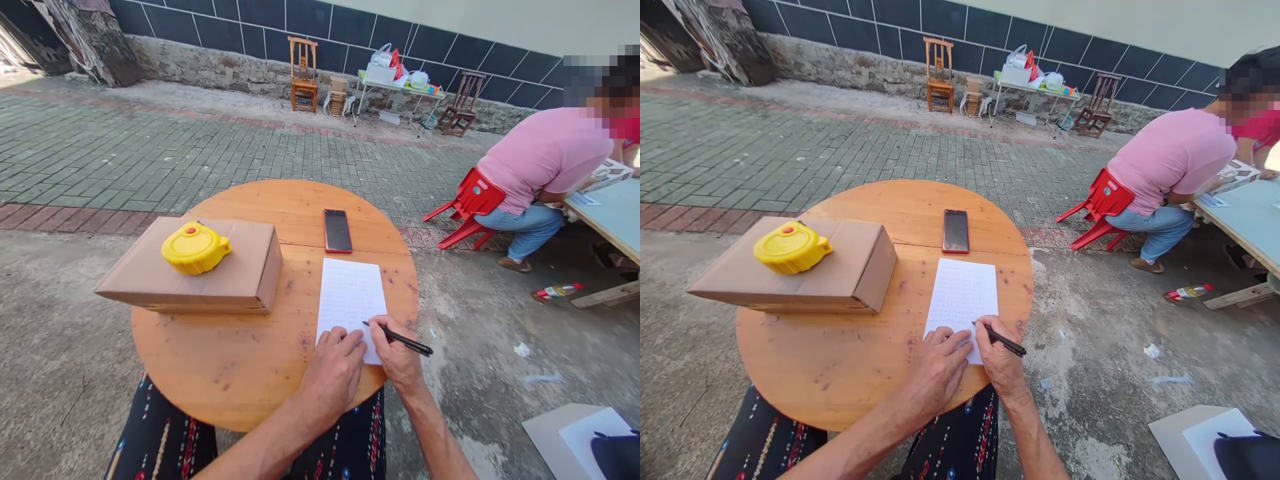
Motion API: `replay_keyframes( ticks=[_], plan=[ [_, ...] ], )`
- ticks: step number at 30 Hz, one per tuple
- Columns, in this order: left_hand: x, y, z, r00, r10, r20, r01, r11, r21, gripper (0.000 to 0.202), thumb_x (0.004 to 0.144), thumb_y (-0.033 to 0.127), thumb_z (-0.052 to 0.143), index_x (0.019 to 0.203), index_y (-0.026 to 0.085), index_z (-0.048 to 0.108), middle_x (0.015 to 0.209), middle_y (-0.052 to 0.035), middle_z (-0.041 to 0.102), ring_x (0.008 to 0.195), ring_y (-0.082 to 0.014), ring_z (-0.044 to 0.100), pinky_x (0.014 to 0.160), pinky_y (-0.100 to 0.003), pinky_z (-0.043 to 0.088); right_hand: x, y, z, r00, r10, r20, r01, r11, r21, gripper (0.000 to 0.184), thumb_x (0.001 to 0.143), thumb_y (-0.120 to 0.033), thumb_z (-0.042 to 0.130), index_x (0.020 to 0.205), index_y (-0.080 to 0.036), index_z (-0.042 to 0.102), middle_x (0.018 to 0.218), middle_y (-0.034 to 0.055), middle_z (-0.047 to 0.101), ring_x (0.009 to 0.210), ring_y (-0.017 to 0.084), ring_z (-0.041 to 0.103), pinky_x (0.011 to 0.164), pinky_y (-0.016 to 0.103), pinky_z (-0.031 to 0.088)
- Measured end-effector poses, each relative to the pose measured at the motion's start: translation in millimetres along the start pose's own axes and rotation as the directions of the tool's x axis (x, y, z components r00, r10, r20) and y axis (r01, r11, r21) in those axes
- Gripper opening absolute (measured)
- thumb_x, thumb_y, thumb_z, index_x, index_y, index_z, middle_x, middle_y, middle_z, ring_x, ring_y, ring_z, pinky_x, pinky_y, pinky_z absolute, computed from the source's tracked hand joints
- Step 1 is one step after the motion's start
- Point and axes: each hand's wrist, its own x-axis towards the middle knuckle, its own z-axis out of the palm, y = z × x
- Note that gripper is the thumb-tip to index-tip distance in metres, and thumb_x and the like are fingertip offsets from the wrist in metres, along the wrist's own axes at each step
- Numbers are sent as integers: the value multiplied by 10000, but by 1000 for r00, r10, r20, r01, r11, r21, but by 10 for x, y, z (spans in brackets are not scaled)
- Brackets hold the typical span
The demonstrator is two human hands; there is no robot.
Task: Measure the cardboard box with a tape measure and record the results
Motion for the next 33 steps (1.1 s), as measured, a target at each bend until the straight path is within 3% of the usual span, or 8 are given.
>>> replay_keyframes(
  ticks=[25, 30, 33],
  plan=[
    [-11, -12, -3, 1000, -16, 1, 16, 999, -28, 209, 933, 127, 518, 1096, 210, 619, 1296, -24, 633, 995, -245, 521, 826, -432, 500, -6, -12, -39, 999, -19, 45, 18, 999, 34, 236, 951, -296, 524, 759, -220, 638, 657, -24, 652, 601, 145, 601, 624, 244, 473],
    [0, -15, -10, 1000, -6, -10, 6, 1000, 1, 185, 931, 129, 522, 1062, 210, 624, 1366, -15, 609, 1002, -247, 528, 819, -437, 504, -45, 39, -14, 997, 71, -14, -71, 997, 44, 252, 952, -354, 520, 784, -216, 646, 627, -14, 653, 547, 150, 586, 576, 258, 473],
    [15, -18, -15, 1000, 3, -2, -4, 1000, -3, 182, 924, 121, 522, 1047, 202, 629, 1341, -5, 631, 979, -244, 528, 812, -436, 511, -47, 43, 1, 997, 59, -57, -58, 998, 19, 251, 946, -354, 523, 786, -211, 653, 625, -10, 660, 545, 151, 590, 581, 261, 478]
  ],
)
